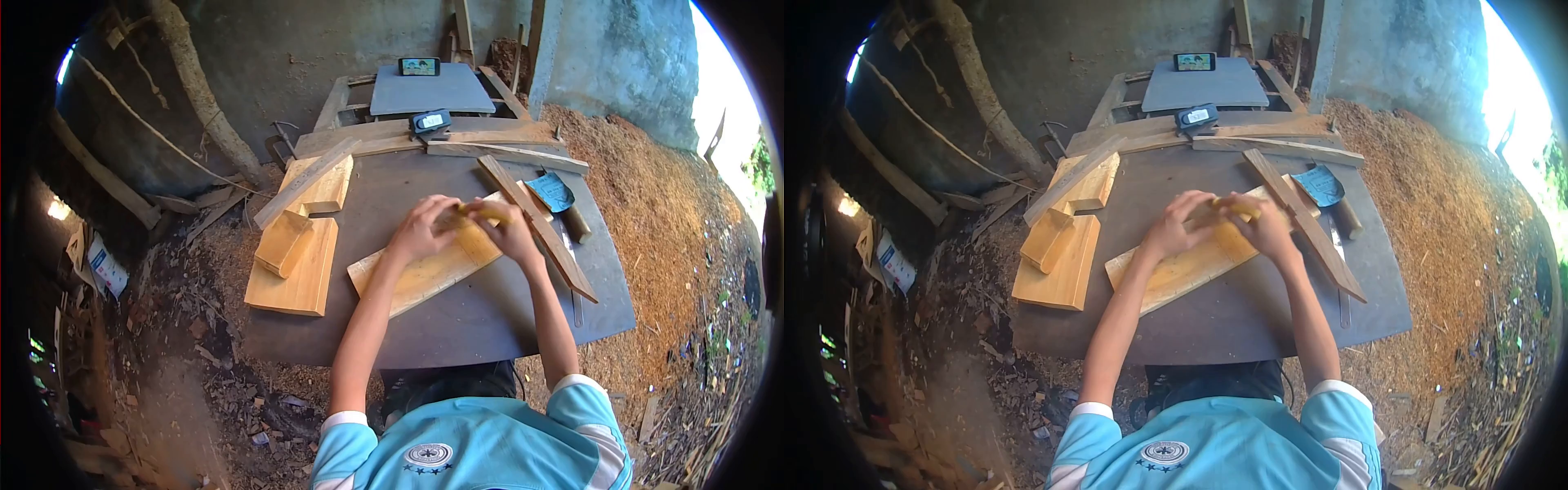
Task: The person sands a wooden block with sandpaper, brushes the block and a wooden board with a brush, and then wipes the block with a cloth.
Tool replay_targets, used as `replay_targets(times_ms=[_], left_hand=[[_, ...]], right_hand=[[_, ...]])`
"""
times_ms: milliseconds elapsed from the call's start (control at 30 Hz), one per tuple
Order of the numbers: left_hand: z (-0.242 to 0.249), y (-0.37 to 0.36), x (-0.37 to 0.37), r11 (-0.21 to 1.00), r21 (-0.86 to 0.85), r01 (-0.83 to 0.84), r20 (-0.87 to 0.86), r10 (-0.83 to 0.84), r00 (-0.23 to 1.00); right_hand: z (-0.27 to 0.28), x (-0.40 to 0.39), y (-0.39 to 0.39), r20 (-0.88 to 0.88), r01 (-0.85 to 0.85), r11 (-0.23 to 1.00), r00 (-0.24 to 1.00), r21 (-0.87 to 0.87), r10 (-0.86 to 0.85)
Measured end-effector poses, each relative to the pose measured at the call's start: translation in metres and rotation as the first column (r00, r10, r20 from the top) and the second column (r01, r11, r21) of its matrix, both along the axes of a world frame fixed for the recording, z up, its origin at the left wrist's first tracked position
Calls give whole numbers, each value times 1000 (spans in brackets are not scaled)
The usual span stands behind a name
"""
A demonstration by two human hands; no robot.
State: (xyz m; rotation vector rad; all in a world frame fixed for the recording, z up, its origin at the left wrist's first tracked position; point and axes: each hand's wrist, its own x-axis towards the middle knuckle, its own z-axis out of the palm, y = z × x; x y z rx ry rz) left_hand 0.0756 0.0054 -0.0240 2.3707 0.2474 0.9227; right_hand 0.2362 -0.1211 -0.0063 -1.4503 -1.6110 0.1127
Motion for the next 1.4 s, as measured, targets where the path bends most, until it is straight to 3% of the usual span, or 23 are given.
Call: replay_targets(times_ms=[67,100,200,333,367,400,467,500,533,600,633,667,733,867,900,933,967,1033,1133,1167,1267,1333,1400], left_hand=[[-5,11,-5,997,13,-74,-22,74,997],[-8,16,-8,992,-20,-124,-58,123,991],[-23,29,-7,977,-107,-184,-133,170,976],[-17,24,-9,972,-120,-201,-225,171,959],[-13,23,-9,971,-117,-210,-256,174,951],[-13,22,-10,969,-116,-217,-286,176,942],[-16,23,-11,971,-132,-200,-275,158,949],[-15,25,-10,973,-133,-191,-265,151,952],[-15,25,-11,975,-117,-190,-265,154,952],[-16,24,-10,977,-83,-196,-262,168,950],[-12,23,-11,974,-115,-195,-278,158,948],[-10,23,-13,972,-127,-196,-282,154,947],[-10,21,-12,970,-156,-188,-287,138,948],[-12,33,-5,978,-108,-178,-239,149,960],[-13,32,-5,979,-107,-172,-243,142,960],[-19,26,-8,980,-119,-160,-258,125,958],[-12,21,-10,974,-138,-178,-277,134,951],[-18,18,-12,977,-138,-165,-282,121,952],[-11,28,-6,979,-91,-180,-247,153,957],[-12,26,-7,978,-99,-185,-261,154,953],[-16,21,-11,974,-134,-180,-288,135,948],[-17,23,-9,980,-118,-159,-245,126,961],[-11,26,-8,969,-144,-201,-287,154,946]], right_hand=[[13,7,-9,-119,166,984,978,-60,-172],[5,11,-8,39,268,963,962,22,-269],[-19,8,-8,214,140,990,967,-5,-135],[22,-14,-32,-498,-392,853,846,-344,188],[20,-7,-27,-332,-342,886,914,-313,235],[10,0,-20,-422,-254,936,897,-243,134],[3,5,-7,-27,142,985,989,-102,-145],[-17,5,-7,186,155,950,977,-269,-107],[-23,-10,-13,196,-19,991,980,-135,46],[24,-37,-39,-285,-412,837,903,-361,322],[29,-35,-44,-202,-478,860,873,-180,443],[43,-35,-47,-316,-419,871,888,-258,333],[29,-31,-40,-51,106,982,992,-154,-115],[30,-46,-87,-105,-455,817,887,-354,449],[38,-39,-93,-198,-462,800,887,-382,418],[24,-21,-89,-111,-399,907,916,-136,387],[29,-29,-83,4,-23,992,1000,-126,24],[4,-8,-90,65,151,962,988,-227,-140],[9,-20,-103,-302,-361,905,909,-226,287],[18,-17,-100,-167,-320,938,940,-133,297],[11,-15,-69,18,274,959,962,-73,-274],[17,-25,-68,4,-95,958,995,-272,99],[32,-36,-69,-320,-502,800,856,-329,406]])
